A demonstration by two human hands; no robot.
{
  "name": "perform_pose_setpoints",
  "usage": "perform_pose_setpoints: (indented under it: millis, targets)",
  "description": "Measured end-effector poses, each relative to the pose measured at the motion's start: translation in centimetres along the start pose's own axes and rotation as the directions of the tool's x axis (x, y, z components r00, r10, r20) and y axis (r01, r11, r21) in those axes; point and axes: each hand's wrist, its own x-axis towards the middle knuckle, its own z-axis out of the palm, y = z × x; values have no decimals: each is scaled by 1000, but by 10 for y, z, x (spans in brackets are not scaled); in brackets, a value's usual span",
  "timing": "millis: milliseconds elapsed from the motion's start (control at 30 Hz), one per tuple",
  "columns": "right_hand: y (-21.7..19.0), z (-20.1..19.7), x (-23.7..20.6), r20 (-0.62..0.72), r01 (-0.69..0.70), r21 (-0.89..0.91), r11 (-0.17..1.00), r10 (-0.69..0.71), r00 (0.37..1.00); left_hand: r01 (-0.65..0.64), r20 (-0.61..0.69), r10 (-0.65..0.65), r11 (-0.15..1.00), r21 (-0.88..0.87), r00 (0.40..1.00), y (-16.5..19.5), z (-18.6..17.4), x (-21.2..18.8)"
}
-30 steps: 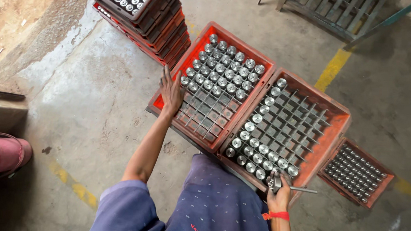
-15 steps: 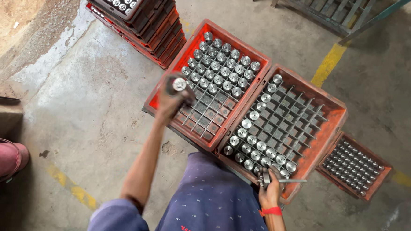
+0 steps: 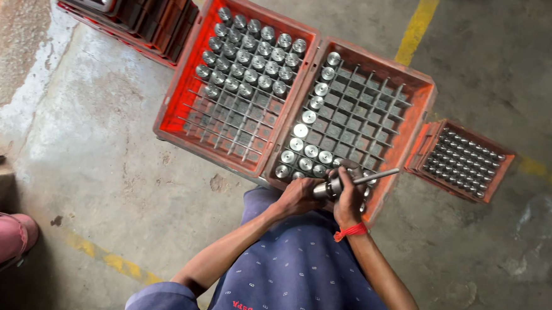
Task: The person uses a metal rod to pick up and transfer small metal caps from one red crate to another, arranging them in a grid pattern. The person also moves crates around the workspace to continue the task.
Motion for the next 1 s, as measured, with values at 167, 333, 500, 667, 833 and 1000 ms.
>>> perform_pose_setpoints:
  millis: [167,333,500,667,833,1000]
  targets:
    - [12,-25,-3,105,77,-167,983,-60,993,-106,117,125,983,-152,985,6,7,11]
    - [11,-61,29,-63,-2,107,994,9,998,-79,176,95,993,-92,980,1,-7,24]
    - [-8,-100,43,-201,96,289,952,-38,979,-46,-80,85,917,396,993,-13,-52,62]
    - [1,-107,34,-220,65,234,970,-13,975,-354,-151,530,725,591,834,-30,-69,75]
    - [23,-109,20,-256,-17,311,950,102,961,-93,-445,177,974,204,878,-49,-102,55]
    - [32,-113,5,-285,-64,250,966,137,949,146,-885,40,982,121,464,-92,-203,30]
